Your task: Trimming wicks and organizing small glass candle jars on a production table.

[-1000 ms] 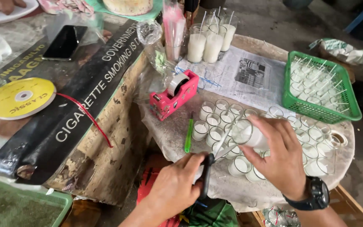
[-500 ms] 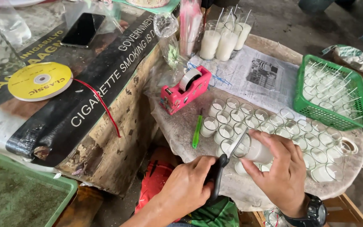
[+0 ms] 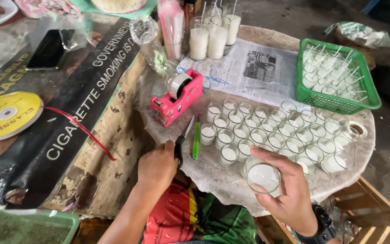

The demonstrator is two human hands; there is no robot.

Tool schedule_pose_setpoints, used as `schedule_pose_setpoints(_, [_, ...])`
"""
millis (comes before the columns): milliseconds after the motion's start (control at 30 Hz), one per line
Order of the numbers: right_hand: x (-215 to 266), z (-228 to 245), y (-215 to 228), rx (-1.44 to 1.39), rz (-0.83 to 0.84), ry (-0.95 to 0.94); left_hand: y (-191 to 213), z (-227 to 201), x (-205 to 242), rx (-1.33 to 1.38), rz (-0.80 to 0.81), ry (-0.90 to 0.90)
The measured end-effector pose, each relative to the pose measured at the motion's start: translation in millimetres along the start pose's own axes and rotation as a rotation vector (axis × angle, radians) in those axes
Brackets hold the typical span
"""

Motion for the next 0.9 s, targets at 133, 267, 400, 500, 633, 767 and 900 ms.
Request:
schedule_pose_setpoints(133, [4.8,0.7,3.3,-0.055,0.010,0.144,-12.3,3.0,-24.5,-0.095,0.100,0.004])
schedule_pose_setpoints(267, [11.1,-11.6,9.5,0.011,-0.010,0.149,-26.9,6.4,-45.3,-0.034,0.172,0.052])
schedule_pose_setpoints(400, [7.3,-19.5,16.5,0.159,-0.035,0.171,-18.6,0.6,-52.2,-0.002,0.304,0.089])
schedule_pose_setpoints(500, [-23.3,-30.8,37.9,0.501,-0.112,0.200,-12.8,-2.7,-53.4,0.021,0.355,0.087])
schedule_pose_setpoints(633, [-98.4,-53.1,73.2,0.728,-0.207,0.263,-13.1,2.7,-61.4,0.030,0.374,0.095])
schedule_pose_setpoints(767, [-167.6,-96.4,95.1,0.725,-0.094,-0.177,-17.6,11.3,-66.1,0.061,0.399,0.122])
schedule_pose_setpoints(900, [-196.9,-162.0,99.7,0.774,0.165,-0.548,-37.0,24.9,-72.8,0.066,0.275,0.070])
Point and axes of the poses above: each hand's wrist, its own x-axis away from the middle knuckle, its own y-axis out of the back of the hand, z = x × y, the point moved 6 cm from there along -x, towards the middle knuckle, and after that the axes turned 11 degrees about -y, right-handed, at the moved point
